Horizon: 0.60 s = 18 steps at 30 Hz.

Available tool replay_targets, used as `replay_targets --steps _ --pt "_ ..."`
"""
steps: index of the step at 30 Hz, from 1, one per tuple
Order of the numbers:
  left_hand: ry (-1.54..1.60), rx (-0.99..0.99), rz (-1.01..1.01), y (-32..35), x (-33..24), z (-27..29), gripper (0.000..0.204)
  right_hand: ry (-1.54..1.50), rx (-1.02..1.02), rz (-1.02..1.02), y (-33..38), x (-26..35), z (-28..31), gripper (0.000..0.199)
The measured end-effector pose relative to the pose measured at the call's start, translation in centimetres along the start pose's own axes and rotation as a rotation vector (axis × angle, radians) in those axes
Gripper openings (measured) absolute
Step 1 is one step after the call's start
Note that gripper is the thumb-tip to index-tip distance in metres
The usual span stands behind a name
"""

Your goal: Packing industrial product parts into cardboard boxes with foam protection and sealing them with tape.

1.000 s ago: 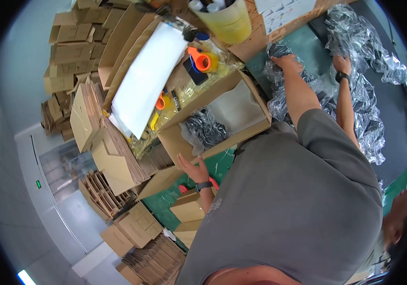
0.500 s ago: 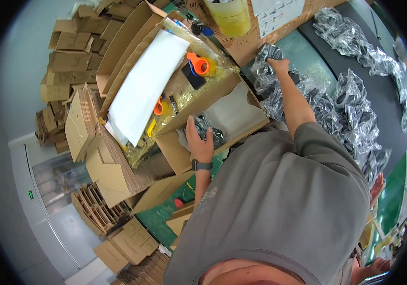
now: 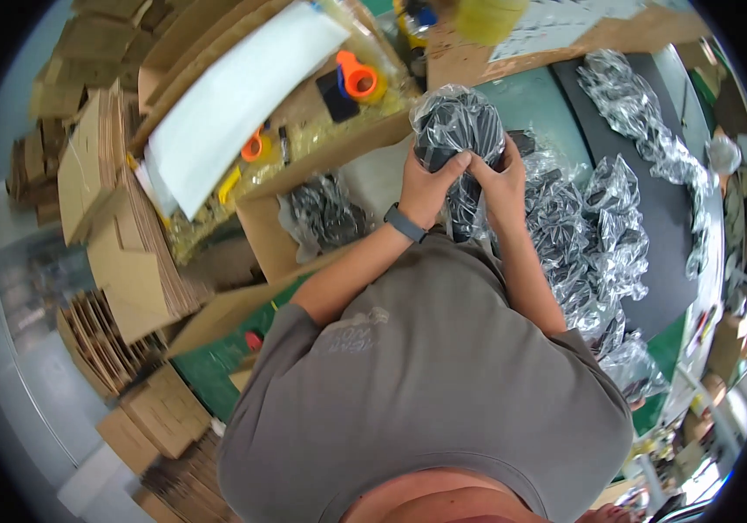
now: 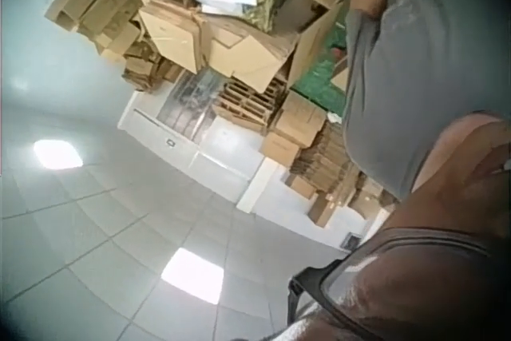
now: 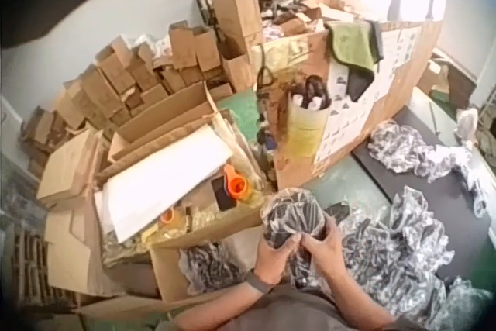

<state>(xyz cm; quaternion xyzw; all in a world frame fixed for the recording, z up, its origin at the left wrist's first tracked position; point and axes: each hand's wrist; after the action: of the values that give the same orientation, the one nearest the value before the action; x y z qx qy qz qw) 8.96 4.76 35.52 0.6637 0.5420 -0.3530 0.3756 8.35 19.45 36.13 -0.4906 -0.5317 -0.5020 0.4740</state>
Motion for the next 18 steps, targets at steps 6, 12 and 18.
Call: replay_targets --steps 6,12,18 --pt "0.261 -0.281 0.123 4.0 3.9 11.6 0.042 -0.282 0.323 -0.500 0.5 -6.1 -9.4 0.053" --pt "-1.248 -0.465 0.198 10.4 6.3 24.3 0.063 -0.503 0.526 -1.209 -5.4 -20.8 -15.4 0.037" --pt "-1.001 -0.470 0.185 23.5 -0.6 27.1 0.063 -0.337 0.660 -1.246 -6.7 -37.8 -21.1 0.035"
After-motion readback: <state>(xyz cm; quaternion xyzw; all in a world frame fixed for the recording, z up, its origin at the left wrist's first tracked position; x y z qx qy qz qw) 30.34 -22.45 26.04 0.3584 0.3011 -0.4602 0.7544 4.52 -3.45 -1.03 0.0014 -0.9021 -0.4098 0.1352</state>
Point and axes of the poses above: each hand's wrist, its own y-axis away from the middle knuckle, its own z-axis out of the back of the hand, x = y × z, and after that the axes turned 8 degrees about x, right-handed
